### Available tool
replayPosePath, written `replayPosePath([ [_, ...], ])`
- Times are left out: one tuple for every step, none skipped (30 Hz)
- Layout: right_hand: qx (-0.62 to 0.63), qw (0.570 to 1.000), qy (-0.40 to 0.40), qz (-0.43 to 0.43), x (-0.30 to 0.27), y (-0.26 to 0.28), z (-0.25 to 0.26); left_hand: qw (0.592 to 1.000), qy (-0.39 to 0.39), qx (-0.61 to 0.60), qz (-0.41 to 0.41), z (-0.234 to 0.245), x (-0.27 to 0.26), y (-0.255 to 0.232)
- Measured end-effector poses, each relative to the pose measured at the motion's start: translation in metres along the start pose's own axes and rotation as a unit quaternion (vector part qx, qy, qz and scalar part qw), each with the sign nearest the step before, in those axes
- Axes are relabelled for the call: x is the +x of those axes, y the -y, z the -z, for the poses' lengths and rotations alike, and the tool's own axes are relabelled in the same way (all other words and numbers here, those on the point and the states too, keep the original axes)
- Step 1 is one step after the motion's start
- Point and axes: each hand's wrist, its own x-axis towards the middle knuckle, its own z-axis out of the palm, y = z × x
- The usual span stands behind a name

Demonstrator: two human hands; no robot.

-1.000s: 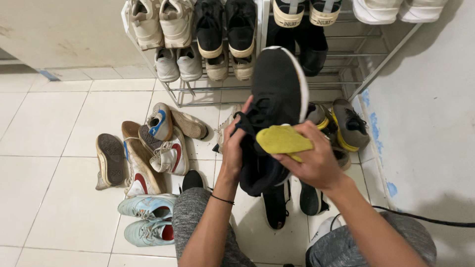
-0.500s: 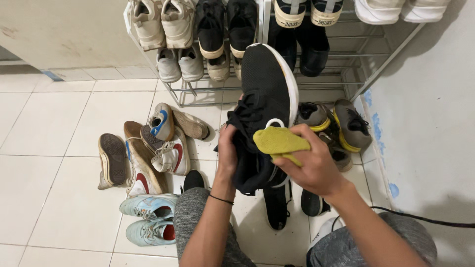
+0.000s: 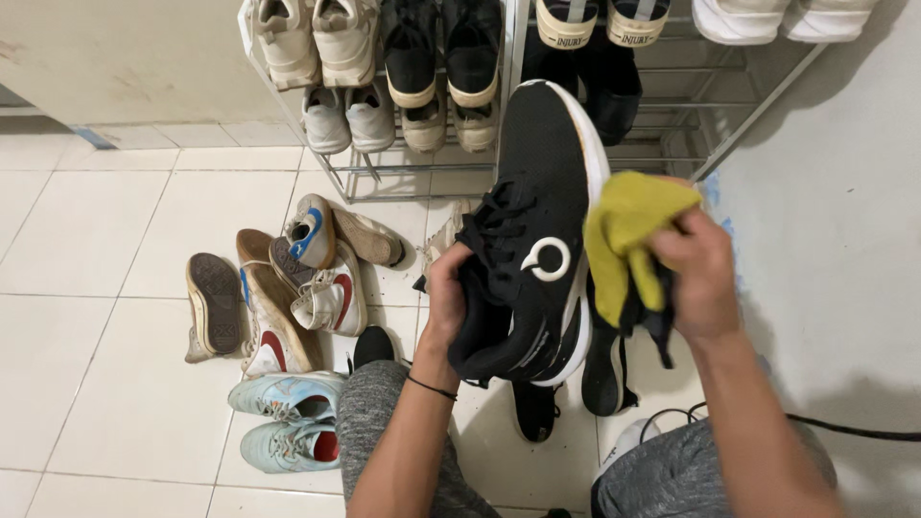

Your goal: The person cleans a black leather shoe and then a black sneaker using a yellow cloth by hand while sitting on the floor near a shoe rack.

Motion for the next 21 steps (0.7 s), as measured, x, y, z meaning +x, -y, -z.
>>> replayPosePath([
  [0.0,1.0,0.001,-0.001,-0.002,-0.002,-0.005,1.0,-0.001,0.0,0.0,0.001,0.0,0.0],
  [-0.169,0.982,-0.042,0.074,-0.004,-0.005,-0.01,1.0,-0.007,0.001,-0.006,0.001,0.0,0.0],
  [-0.332,0.928,-0.083,0.147,-0.004,-0.007,-0.013,1.0,-0.013,0.003,-0.013,0.0,0.001,-0.001],
  [-0.331,0.928,-0.082,0.148,-0.003,-0.009,-0.012,1.0,-0.013,0.004,-0.014,-0.002,0.0,-0.002],
  [-0.275,0.957,-0.092,-0.015,0.0,-0.011,-0.011,1.0,-0.012,-0.022,0.009,-0.004,-0.001,-0.003],
  [-0.242,0.961,-0.095,-0.096,0.0,-0.012,-0.011,0.998,-0.01,-0.048,0.033,-0.005,-0.002,-0.004],
  [-0.21,0.956,-0.101,-0.176,0.002,-0.012,-0.012,0.998,-0.009,-0.048,0.033,-0.007,-0.002,-0.005],
  [-0.228,0.973,-0.021,0.003,0.002,-0.012,-0.015,0.999,-0.012,-0.028,0.013,-0.007,-0.002,-0.006],
  [-0.236,0.953,0.059,0.181,0.0,-0.012,-0.017,1.0,-0.017,-0.01,-0.005,-0.007,-0.004,-0.006],
  [-0.236,0.953,0.06,0.179,-0.001,-0.013,-0.02,1.0,-0.018,-0.011,-0.004,-0.006,-0.004,-0.006],
  [-0.226,0.969,0.037,0.099,-0.003,-0.015,-0.024,1.0,-0.015,-0.01,-0.002,-0.007,-0.004,-0.007],
  [-0.213,0.977,0.013,0.017,-0.005,-0.018,-0.026,1.0,-0.012,-0.01,0.0,-0.007,-0.005,-0.008],
  [-0.214,0.977,0.013,0.018,-0.006,-0.018,-0.024,1.0,-0.011,-0.01,0.0,-0.008,-0.005,-0.008],
  [-0.216,0.975,-0.049,-0.011,-0.007,-0.017,-0.02,1.0,-0.017,-0.006,-0.007,-0.009,-0.006,-0.009],
  [-0.218,0.969,-0.11,-0.041,-0.008,-0.014,-0.018,1.0,-0.025,-0.003,-0.015,-0.01,-0.007,-0.011],
  [-0.218,0.969,-0.109,-0.04,-0.009,-0.011,-0.019,1.0,-0.024,-0.004,-0.016,-0.011,-0.006,-0.012],
  [-0.18,0.981,-0.067,0.005,-0.011,-0.006,-0.02,0.999,-0.027,-0.009,-0.013,-0.011,-0.006,-0.012],
  [-0.14,0.989,-0.024,0.049,-0.013,0.0,-0.023,0.999,-0.03,-0.015,-0.011,-0.01,-0.005,-0.012],
  [-0.139,0.989,-0.022,0.049,-0.016,0.003,-0.031,0.999,-0.032,-0.016,-0.012,-0.009,-0.004,-0.011],
  [-0.272,0.941,0.053,0.196,-0.02,0.003,-0.044,0.999,-0.021,0.021,-0.039,-0.008,-0.001,-0.01],
  [-0.394,0.848,0.124,0.332,-0.023,0.004,-0.052,0.996,-0.009,0.059,-0.064,-0.007,0.001,-0.009],
])
